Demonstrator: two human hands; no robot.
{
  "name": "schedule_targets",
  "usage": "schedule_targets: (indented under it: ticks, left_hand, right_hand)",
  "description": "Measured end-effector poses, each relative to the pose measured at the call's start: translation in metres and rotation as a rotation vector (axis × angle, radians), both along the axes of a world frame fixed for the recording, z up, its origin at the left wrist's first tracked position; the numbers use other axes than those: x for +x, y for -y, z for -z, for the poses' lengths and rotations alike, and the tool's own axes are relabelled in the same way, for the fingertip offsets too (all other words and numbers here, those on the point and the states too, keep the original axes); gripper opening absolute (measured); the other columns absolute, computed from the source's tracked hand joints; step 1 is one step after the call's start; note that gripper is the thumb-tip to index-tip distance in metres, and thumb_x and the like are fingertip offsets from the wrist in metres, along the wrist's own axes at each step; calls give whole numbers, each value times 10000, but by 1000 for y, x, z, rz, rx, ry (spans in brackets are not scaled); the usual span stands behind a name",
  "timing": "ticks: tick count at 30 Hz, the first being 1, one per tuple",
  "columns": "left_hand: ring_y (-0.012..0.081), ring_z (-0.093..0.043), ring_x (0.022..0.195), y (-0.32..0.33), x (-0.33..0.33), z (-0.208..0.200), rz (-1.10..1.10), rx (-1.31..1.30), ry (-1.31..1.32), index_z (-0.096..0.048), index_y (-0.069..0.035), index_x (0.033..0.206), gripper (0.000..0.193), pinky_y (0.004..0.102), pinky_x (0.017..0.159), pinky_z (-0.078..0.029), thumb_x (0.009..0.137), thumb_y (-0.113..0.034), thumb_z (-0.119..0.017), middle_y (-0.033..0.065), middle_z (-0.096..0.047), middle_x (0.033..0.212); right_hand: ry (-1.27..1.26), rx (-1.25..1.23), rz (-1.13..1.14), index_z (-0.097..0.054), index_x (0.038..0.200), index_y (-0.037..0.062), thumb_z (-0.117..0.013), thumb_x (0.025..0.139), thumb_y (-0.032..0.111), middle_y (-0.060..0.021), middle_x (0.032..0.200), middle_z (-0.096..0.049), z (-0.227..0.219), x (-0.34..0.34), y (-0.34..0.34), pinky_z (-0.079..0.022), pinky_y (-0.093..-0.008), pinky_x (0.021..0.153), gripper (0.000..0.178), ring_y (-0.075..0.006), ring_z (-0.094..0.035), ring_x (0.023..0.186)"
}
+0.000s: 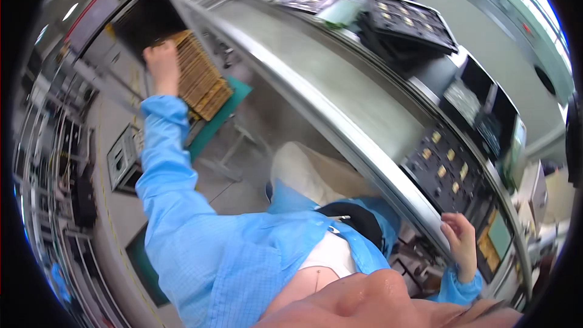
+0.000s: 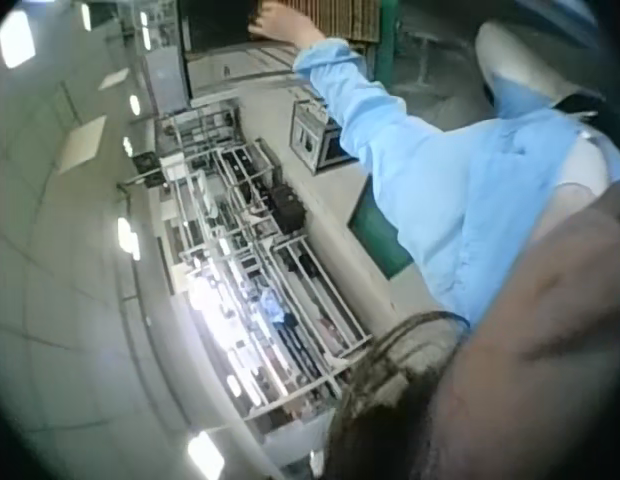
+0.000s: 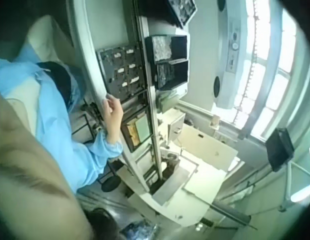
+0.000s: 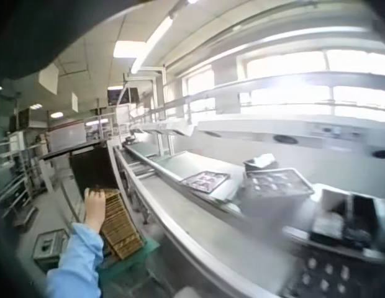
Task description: Assembling small electronic components onto a printed circuit board on a production line.
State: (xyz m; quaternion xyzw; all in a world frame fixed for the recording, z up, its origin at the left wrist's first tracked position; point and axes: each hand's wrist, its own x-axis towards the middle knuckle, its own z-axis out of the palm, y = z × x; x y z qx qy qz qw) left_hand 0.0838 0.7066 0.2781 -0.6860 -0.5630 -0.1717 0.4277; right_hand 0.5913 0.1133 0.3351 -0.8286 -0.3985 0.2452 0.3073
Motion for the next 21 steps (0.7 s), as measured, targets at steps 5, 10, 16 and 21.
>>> schedule_targets:
  ticks: [5,10,16,21]
  left_hand:
    - [185,-608,854,30,20,-16,156,178,-230,-654,-146,920,113,437,998,-409,851,-100,-577,0,-632,813]
    - [148,-597,814,145,114,-45,465,311,-216,-703,-141,1072,251,410,991,-408,827,-113,-653,-37,-622,825]
    - [90,-627,828,270,260,-77,1187,314,-166,-738,-127,1044,214,345,929,-385,838,-130,-681,-36,-681,941]
    - [81,-630,880,310,365,-61,1686,456,-116,-739,-161,1056,254,368,941,-366,808,-174,-687,-41,-695,989]
  right_hand:
    - [-5,22,-34,-651,1099,-16,-663,883,40,-66,968,-683,11,17,19,-497,-260,797,224,-123,-624,882]
    - [-31,84,-145,-650,1127,-14,-655,908,77,-83,1012,-683,14,36,-3,-497,-275,839,238,-139,-633,957]
    - [-394,411,-202,-550,1297,-26,-567,1004,200,-109,1127,-667,11,54,-74,-506,-306,919,370,-182,-632,1064]
    - [-925,580,-101,-529,1296,-59,-567,1008,284,-127,1200,-650,-10,70,-104,-537,-319,914,450,-170,-656,1036]
